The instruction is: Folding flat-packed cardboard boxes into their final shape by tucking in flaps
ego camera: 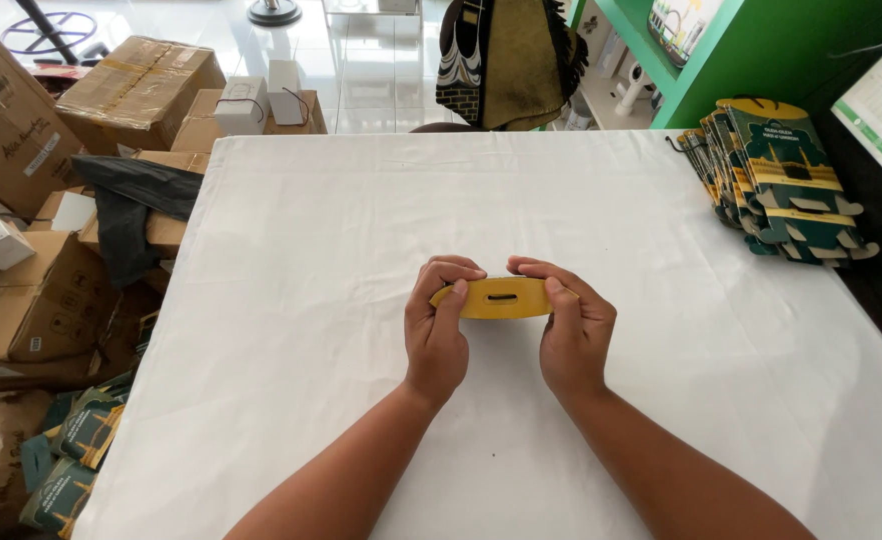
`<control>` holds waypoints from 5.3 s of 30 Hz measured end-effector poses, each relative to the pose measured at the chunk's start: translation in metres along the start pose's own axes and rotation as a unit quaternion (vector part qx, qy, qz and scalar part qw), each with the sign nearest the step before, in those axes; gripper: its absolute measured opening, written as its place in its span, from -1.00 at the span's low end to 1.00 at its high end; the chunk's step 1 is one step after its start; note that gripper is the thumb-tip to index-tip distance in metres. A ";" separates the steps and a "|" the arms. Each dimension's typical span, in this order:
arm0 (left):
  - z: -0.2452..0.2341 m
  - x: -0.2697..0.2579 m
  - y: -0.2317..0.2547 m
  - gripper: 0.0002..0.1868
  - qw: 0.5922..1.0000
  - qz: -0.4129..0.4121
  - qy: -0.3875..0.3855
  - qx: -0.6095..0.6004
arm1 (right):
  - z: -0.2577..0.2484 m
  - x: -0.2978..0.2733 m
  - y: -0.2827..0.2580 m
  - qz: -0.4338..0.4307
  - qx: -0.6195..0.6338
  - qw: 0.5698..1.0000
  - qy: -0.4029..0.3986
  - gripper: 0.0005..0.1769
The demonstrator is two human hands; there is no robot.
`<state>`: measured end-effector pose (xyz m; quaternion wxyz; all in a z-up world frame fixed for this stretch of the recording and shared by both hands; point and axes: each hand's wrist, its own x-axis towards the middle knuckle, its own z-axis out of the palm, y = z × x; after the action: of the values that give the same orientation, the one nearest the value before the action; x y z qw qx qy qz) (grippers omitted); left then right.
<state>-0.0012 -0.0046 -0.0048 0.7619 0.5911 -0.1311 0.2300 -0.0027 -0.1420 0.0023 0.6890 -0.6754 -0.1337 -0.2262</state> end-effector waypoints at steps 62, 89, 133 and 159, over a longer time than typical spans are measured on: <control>-0.036 0.033 0.015 -0.48 0.996 -0.060 -0.047 -0.047 | -0.014 0.076 -0.046 0.076 -0.112 0.970 -0.200 -0.06; -0.013 0.008 -0.023 -0.28 0.810 -0.362 -0.074 -0.455 | -0.012 0.011 0.014 -0.394 -0.361 0.823 -0.191 -0.48; -0.490 -0.035 0.049 -0.17 0.735 -0.427 0.469 0.239 | -0.015 -0.009 0.024 -0.295 -0.320 0.856 -0.279 -0.23; -0.024 0.021 -0.022 -0.59 0.756 -0.033 -0.277 0.592 | -0.063 0.059 0.023 -0.203 -0.341 0.911 -0.114 -0.69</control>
<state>0.0264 0.0183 -0.0194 0.1979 0.9659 -0.1548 0.0629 0.0519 -0.2124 0.0076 0.3365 -0.8486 -0.2599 -0.3147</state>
